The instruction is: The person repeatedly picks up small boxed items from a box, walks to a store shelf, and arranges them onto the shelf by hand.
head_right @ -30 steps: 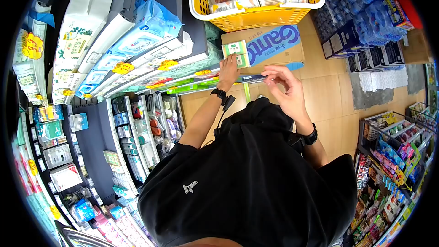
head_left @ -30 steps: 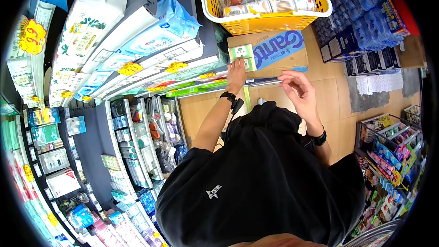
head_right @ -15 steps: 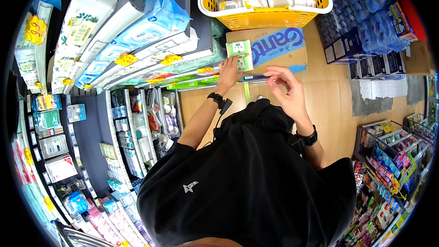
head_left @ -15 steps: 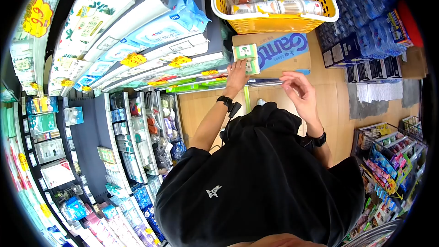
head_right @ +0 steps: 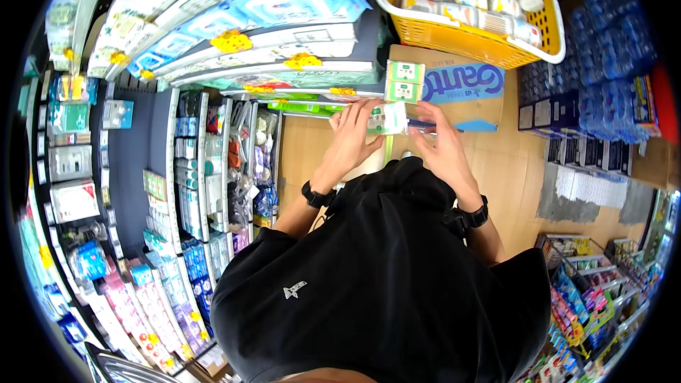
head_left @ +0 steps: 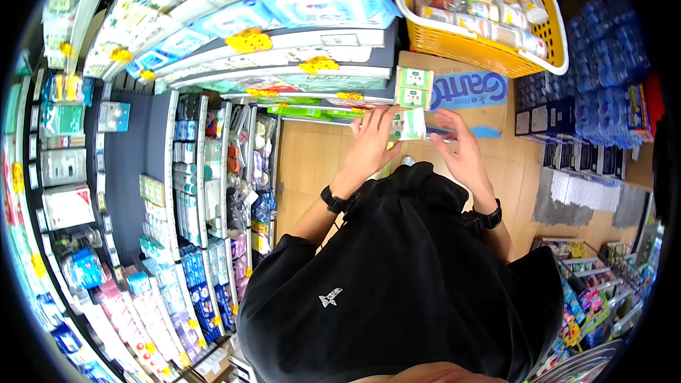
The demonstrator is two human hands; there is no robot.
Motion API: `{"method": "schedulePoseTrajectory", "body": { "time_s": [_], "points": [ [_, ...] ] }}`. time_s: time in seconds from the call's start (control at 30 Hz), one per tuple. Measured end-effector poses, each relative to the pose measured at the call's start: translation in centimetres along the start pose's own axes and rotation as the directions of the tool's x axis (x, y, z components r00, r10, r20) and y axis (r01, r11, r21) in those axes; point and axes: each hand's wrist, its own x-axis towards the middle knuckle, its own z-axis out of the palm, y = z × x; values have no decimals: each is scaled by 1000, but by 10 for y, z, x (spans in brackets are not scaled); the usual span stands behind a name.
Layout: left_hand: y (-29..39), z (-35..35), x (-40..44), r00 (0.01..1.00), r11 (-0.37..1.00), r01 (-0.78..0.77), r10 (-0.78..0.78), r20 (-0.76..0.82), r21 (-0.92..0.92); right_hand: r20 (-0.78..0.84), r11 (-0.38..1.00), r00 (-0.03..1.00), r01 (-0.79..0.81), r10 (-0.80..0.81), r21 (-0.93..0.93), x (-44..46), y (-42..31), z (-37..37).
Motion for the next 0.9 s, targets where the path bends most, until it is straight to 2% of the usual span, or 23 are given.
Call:
{"method": "schedulePoseTrajectory", "body": {
  "time_s": [0.13, 0.2, 0.43, 0.5, 0.57, 0.63, 0.9],
  "points": [
    [12, -32, -26, 995, 997, 76, -75, -66, 7, 145, 989, 989, -36, 15, 145, 14, -6, 25],
    [12, -43, -38, 988, 992, 121, -119, -97, 18, 285, 961, 957, -119, 45, 248, 20, -12, 37],
    [4, -76, -83, 924, 956, 295, -284, -256, 5, 491, 910, 871, -193, -13, 367, 34, -32, 88],
    [0, -87, -99, 888, 935, 355, -343, -305, -17, 526, 894, 850, -228, -11, 386, 39, -43, 103],
    [-8, -95, -118, 839, 921, 387, -373, -396, -48, 571, 901, 817, -187, -78, 391, 47, -46, 119],
    [-15, -106, -140, 787, 895, 442, -422, -451, -65, 612, 881, 788, -244, -63, 405, 51, -57, 138],
    [-29, -151, -236, 533, 741, 649, -602, -595, -169, 800, 880, 583, -294, -145, 374, 47, -115, 237]
  ]
}}
